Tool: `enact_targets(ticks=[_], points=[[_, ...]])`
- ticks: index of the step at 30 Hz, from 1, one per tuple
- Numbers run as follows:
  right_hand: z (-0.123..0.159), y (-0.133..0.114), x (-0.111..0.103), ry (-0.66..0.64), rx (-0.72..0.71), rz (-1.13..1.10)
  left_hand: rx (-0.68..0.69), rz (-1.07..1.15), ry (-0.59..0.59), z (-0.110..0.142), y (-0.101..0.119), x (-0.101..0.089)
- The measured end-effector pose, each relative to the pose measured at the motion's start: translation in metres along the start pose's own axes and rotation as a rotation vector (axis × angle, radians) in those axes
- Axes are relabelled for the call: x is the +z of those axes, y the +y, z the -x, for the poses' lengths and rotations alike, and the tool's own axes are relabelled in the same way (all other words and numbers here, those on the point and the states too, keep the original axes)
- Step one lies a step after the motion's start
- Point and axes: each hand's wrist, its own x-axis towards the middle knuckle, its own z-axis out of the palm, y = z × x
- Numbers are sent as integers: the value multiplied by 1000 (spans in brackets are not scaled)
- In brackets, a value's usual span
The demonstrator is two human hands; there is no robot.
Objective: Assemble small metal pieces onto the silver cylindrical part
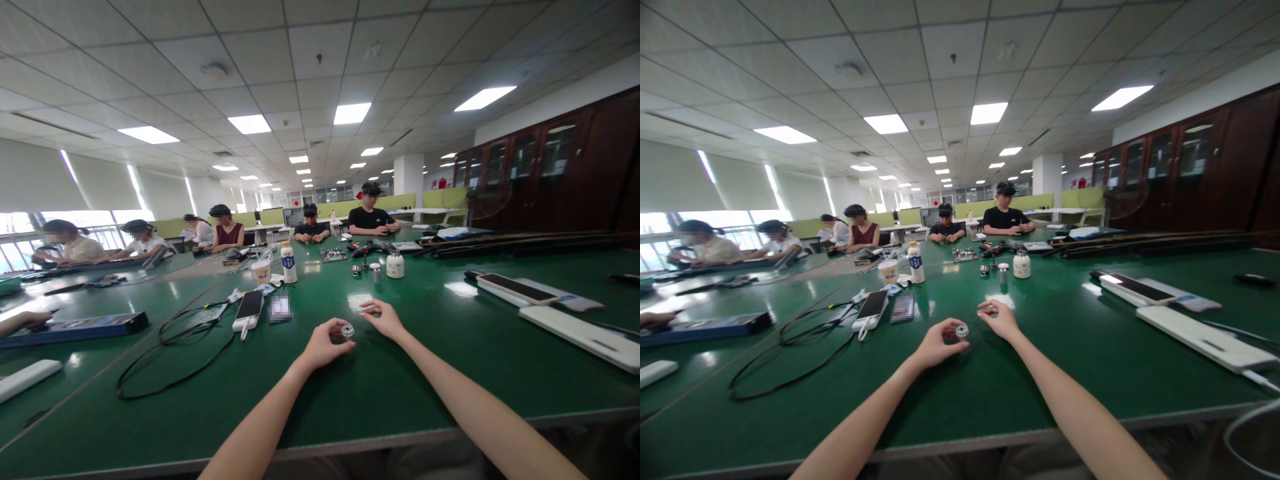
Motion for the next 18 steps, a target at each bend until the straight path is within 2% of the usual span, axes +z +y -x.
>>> enact_targets(ticks=[2, 7, 15, 18], points=[[7, -18, 2, -7, -49, -86, 11, 11, -5, 0, 0, 0], [23, -49, 12, -149, -133, -152, 20, 39, -5, -1, -4, 2], [29, -57, 16, -155, -201, -82, 26, 32, 5, -1, -5, 2], [30, -59, 18, -91, -211, -75, 26, 32, 8, 0, -4, 2]])
